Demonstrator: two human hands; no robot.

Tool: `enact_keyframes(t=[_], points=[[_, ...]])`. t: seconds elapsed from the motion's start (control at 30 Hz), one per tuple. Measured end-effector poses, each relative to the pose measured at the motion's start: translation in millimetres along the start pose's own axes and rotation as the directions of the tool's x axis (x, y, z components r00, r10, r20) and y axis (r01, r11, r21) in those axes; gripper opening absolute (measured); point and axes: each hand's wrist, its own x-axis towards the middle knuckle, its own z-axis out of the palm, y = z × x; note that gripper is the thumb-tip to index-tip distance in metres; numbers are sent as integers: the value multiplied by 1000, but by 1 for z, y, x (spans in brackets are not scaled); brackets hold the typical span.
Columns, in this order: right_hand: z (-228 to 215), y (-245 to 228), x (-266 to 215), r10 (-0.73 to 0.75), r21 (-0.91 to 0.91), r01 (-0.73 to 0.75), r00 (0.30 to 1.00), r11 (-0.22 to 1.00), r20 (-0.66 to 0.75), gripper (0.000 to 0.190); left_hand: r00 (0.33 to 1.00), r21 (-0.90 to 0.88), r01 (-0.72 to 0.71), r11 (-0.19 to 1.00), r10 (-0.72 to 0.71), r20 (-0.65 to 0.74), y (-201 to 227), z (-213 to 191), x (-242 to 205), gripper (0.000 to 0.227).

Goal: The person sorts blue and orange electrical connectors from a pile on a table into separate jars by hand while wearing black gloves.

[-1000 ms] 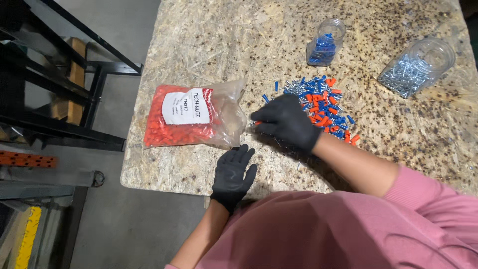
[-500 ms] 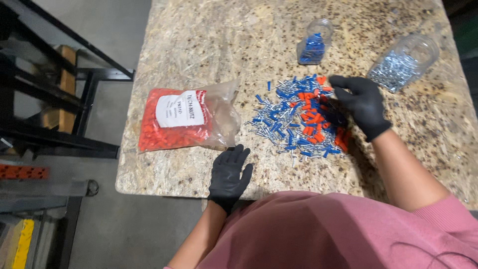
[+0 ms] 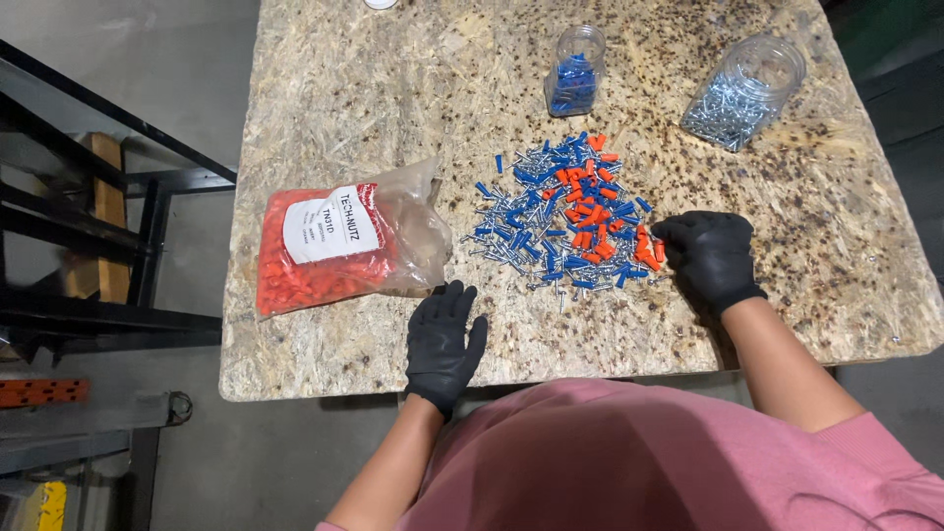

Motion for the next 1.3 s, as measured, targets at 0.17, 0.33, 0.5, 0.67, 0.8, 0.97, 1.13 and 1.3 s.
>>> enact_keyframes(t=[0.17, 0.33, 0.5, 0.67, 0.8, 0.97, 1.13, 1.3], points=[[-13, -13, 4, 212, -261, -208, 977, 943, -14, 21, 1000, 10, 7, 1000, -7, 30, 3, -5, 1, 53], [4, -24, 39, 253, 174, -237, 965, 956, -73, 17, 1000, 44, 3, 999, -3, 3, 0, 8, 1, 54], [-40, -151, 95, 79, 464, -12, 989, 886, -124, 21, 1000, -13, -15, 1000, 15, -11, -3, 7, -1, 56], [-20, -229, 146, -361, 366, 460, 880, 809, -308, 13, 999, 6, -27, 1000, 27, -17, 0, 0, 2, 55], [-36, -259, 158, -474, 293, 542, 837, 788, -274, 18, 998, 8, -28, 1000, 29, -62, -1, 0, 1, 53], [-21, -188, 174, -67, 657, 121, 992, 744, -107, 34, 1000, -17, -13, 1000, 13, -6, 0, -1, 2, 55], [-14, -61, 133, 297, 572, -289, 951, 768, 81, 28, 998, -19, 15, 1000, -13, 63, 2, -2, 4, 57], [-43, -21, 65, 428, 462, -424, 898, 779, 102, 34, 998, -33, -40, 999, 38, -40, 1, 5, 4, 56]])
